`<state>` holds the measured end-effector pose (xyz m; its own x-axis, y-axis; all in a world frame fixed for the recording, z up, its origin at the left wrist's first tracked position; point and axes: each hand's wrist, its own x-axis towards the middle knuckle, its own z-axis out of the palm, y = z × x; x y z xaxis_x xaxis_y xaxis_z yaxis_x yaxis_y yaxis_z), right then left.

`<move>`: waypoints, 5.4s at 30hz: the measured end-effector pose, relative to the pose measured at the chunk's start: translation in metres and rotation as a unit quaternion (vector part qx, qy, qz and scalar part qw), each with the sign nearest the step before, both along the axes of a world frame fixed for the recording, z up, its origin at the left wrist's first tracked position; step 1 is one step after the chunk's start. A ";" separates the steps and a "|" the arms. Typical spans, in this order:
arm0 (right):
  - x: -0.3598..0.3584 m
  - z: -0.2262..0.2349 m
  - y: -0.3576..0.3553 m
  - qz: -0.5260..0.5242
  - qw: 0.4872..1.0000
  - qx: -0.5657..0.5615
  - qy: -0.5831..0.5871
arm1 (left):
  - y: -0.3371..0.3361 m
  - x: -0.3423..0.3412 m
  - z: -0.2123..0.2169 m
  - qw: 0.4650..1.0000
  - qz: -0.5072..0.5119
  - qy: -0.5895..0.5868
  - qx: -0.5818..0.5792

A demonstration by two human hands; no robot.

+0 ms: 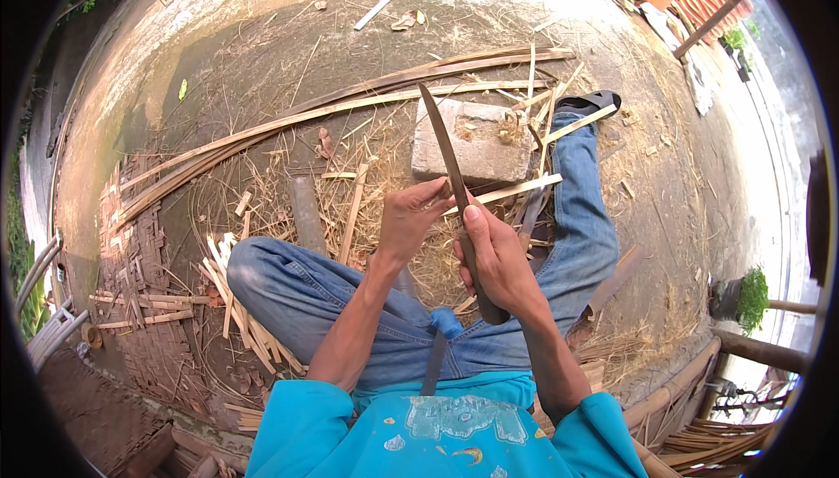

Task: The person sits on the ground and uses a large knife to shave thin strips from a bamboo stick. They repeatedly hold the stick and draw the blade along its length to produce fine shavings, which accumulate on the ground.

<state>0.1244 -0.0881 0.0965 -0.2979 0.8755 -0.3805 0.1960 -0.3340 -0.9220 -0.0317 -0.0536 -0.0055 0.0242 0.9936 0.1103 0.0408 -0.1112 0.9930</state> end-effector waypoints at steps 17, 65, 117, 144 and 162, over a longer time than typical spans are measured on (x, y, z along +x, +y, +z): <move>0.009 -0.013 -0.007 -0.004 0.990 0.075 -0.122 | -0.013 0.009 -0.035 0.957 0.096 0.250 0.112; 0.017 -0.067 0.005 0.052 0.953 0.178 -0.239 | -0.040 -0.060 0.045 0.962 0.204 0.176 -0.034; 0.063 -0.085 0.002 0.078 0.919 0.103 -0.373 | -0.027 0.062 0.031 0.969 0.104 0.095 0.201; 0.044 -0.056 0.039 0.219 0.859 0.233 -0.399 | -0.001 -0.017 0.065 0.971 0.092 0.218 -0.003; 0.174 0.037 0.004 0.260 0.868 0.114 -0.408 | 0.008 -0.005 0.093 0.944 -0.040 0.326 -0.036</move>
<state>0.2985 -0.0841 0.1337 -0.3881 0.7832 -0.4859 0.8843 0.1678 -0.4358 -0.0366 -0.0457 0.0873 0.1389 0.9901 -0.0225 0.6399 -0.0723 0.7650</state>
